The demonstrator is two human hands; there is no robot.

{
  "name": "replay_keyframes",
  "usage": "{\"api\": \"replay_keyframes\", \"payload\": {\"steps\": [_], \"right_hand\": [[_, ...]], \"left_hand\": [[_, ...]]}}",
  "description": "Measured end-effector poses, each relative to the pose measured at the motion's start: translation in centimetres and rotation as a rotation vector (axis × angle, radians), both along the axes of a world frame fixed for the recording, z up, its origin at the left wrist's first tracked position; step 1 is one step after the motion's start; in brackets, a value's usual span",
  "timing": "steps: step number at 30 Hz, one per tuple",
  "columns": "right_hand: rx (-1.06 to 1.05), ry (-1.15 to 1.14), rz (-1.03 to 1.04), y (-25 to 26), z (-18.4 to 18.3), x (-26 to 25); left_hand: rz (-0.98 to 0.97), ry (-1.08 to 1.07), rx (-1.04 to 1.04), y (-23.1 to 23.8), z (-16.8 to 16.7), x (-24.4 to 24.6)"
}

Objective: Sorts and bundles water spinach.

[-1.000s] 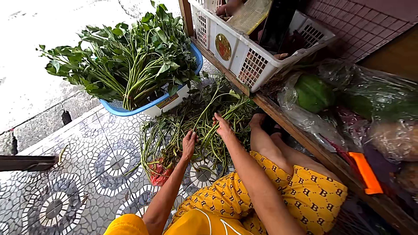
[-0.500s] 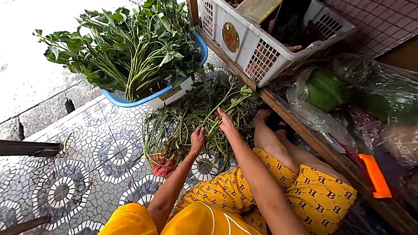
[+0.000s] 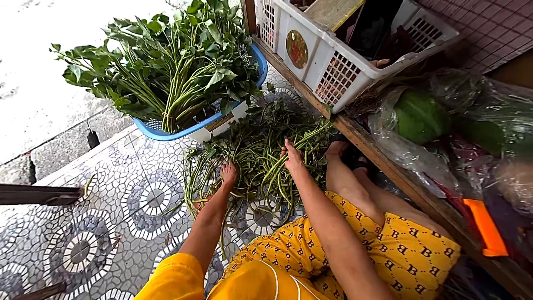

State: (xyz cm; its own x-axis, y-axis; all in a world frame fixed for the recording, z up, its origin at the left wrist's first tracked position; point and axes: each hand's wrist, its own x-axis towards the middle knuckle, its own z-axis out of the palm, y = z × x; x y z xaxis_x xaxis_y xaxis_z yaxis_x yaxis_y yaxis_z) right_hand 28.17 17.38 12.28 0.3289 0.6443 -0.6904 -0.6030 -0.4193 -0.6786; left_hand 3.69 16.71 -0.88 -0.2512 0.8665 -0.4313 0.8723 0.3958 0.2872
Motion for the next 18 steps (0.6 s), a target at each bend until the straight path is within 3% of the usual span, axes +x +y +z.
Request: {"api": "replay_keyframes", "payload": {"steps": [3,5,12,18], "right_hand": [[-0.007,0.006,-0.005,-0.2,0.4,0.1],[-0.010,0.014,-0.002,-0.3,0.5,0.2],[0.064,-0.020,0.150,0.0,-1.5,-0.5],[0.184,0.091,0.322,-0.3,-1.4,-1.3]], "left_hand": [[0.079,-0.060,-0.155,1.1,0.6,1.2],[0.053,-0.086,-0.139,1.6,1.8,1.8],[0.086,-0.434,0.466,-0.9,8.4,3.8],[0.052,-0.616,0.481,-4.0,8.5,7.1]]}}
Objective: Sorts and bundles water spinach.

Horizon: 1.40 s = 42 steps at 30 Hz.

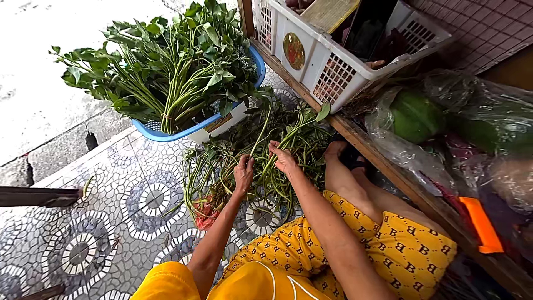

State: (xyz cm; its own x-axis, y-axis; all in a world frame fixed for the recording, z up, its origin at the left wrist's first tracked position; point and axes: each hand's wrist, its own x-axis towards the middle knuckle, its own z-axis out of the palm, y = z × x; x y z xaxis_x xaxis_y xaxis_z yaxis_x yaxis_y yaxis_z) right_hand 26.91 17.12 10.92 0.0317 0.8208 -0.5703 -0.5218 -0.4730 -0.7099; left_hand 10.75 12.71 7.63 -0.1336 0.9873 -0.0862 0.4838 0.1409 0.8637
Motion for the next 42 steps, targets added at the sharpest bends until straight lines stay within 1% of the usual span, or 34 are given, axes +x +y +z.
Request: {"api": "replay_keyframes", "payload": {"steps": [6,11,14,18,21,24,26,28,29,32,34,35,36,38,40,42], "right_hand": [[-0.016,0.007,0.024,-0.2,0.4,-0.3],[-0.033,0.013,0.039,0.0,-0.4,0.4],[-0.016,0.026,0.063,0.1,-0.8,0.5],[-0.007,0.025,0.085,-0.1,-0.6,0.4],[-0.034,0.001,0.078,-0.1,-0.3,0.6],[-0.058,-0.009,0.067,0.0,-0.2,0.9],[-0.105,-0.045,0.020,-0.1,0.1,1.0],[-0.199,-0.088,-0.088,-0.1,0.6,1.2],[-0.247,-0.090,-0.167,0.0,0.7,1.6],[-0.336,-0.113,-0.342,0.2,-0.1,2.5],[-0.347,-0.070,-0.359,0.1,-0.8,2.5],[-0.336,-0.047,-0.359,0.3,-0.8,2.5],[-0.318,-0.019,-0.354,0.4,-0.5,2.5],[-0.298,0.025,-0.334,0.5,0.3,2.0],[-0.280,0.052,-0.309,0.7,1.0,1.6],[-0.272,0.067,-0.295,0.9,1.3,1.5]], "left_hand": [[-0.081,0.024,0.031,-1.5,-0.5,2.9],[-0.119,0.086,0.059,-1.9,-0.2,3.6],[-0.118,0.065,0.104,-1.7,-0.3,3.8],[-0.131,0.008,0.101,-1.4,-0.4,4.1],[-0.179,-0.012,-0.015,-1.0,0.5,4.0],[-0.284,0.004,-0.116,-0.5,0.9,3.8],[-0.355,-0.041,-0.193,0.1,0.5,3.5],[-0.372,-0.119,-0.278,1.2,-1.1,2.9],[-0.353,-0.105,-0.308,1.9,-2.2,2.8],[-0.218,0.080,-0.310,4.2,-5.6,3.1],[-0.173,0.185,-0.306,5.6,-7.7,3.6],[-0.163,0.229,-0.309,6.6,-8.2,4.1],[-0.147,0.262,-0.330,7.6,-8.2,4.9],[-0.110,0.307,-0.436,8.8,-8.0,5.9],[-0.126,0.337,-0.531,9.4,-7.8,6.2],[-0.170,0.330,-0.584,9.5,-7.6,5.9]]}}
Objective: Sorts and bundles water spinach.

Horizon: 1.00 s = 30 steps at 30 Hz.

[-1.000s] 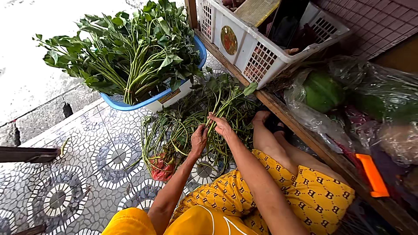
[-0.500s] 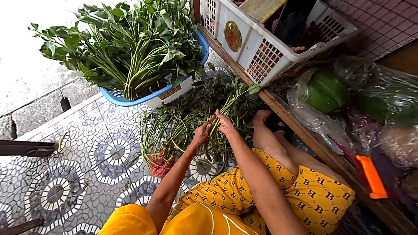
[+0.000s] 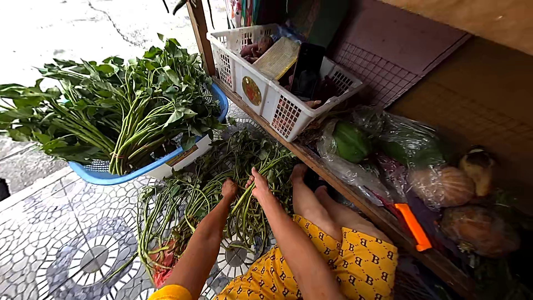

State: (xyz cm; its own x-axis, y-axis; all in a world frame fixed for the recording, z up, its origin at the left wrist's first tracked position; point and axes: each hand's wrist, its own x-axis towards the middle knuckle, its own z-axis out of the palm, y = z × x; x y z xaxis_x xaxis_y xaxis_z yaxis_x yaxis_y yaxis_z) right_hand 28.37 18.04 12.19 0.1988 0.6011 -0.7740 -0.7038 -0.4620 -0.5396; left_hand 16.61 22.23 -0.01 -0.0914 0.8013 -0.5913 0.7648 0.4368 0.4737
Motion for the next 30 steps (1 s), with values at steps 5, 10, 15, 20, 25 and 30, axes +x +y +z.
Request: {"api": "replay_keyframes", "payload": {"steps": [5,10,15,20,25,30], "right_hand": [[-0.006,-0.027,0.000,-0.1,-0.9,0.1],[-0.011,-0.042,-0.040,-0.2,-0.9,0.6],[-0.016,-0.060,-0.062,0.0,-0.4,1.1],[-0.040,-0.125,-0.018,-0.4,-0.8,0.5],[-0.042,-0.139,0.007,-0.4,-0.9,0.2],[-0.027,-0.151,0.064,-0.8,-0.7,0.1]], "left_hand": [[-0.047,-0.203,-0.108,-0.6,-2.2,-2.4],[0.125,-0.379,0.002,-1.2,-0.5,-1.3],[0.119,-0.142,0.342,-2.5,7.7,-3.5],[-0.031,0.136,0.154,-5.1,7.7,-9.8],[0.325,-0.058,0.382,-7.2,7.5,-13.0],[0.042,0.354,-0.055,-10.1,9.2,-12.9]]}}
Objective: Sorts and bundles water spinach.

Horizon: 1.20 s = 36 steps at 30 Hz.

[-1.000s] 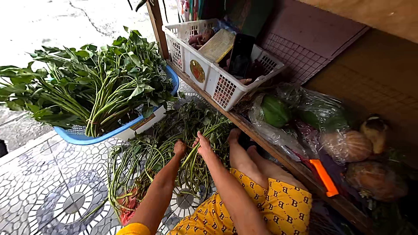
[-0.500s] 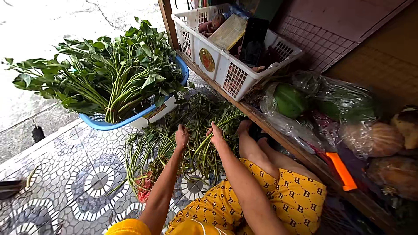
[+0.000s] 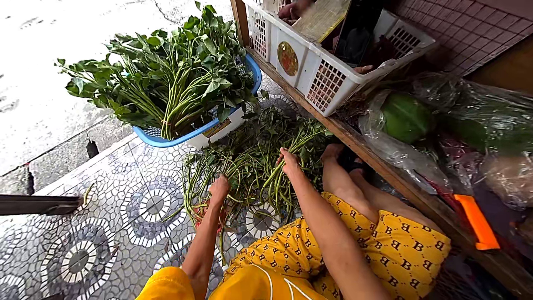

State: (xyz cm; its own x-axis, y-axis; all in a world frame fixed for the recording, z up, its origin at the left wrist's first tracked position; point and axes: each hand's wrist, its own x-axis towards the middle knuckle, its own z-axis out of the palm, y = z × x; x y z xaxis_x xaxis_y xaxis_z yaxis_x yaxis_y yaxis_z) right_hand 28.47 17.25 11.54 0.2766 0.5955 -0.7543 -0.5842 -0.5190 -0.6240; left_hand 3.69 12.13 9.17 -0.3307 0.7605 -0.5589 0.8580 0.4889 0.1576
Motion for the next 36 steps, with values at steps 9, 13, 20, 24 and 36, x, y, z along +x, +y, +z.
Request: {"api": "replay_keyframes", "payload": {"steps": [9,13,20,24,36], "right_hand": [[0.122,0.035,0.059,0.1,-0.7,-0.5],[0.215,0.090,0.124,-0.1,-0.7,-0.9],[0.285,0.127,0.160,-0.4,-0.3,-0.9],[0.280,0.111,0.103,-0.3,0.3,-0.9],[0.211,0.035,0.247,0.1,0.0,-1.8]], "left_hand": [[0.294,-0.379,0.573,-1.1,0.4,-1.6],[0.325,-0.747,0.548,-2.4,-0.6,1.2],[0.214,-0.849,0.428,-2.7,-1.2,5.3],[0.181,-0.935,0.369,-2.7,-1.5,6.0],[0.080,-1.028,0.516,5.3,0.5,11.3]]}}
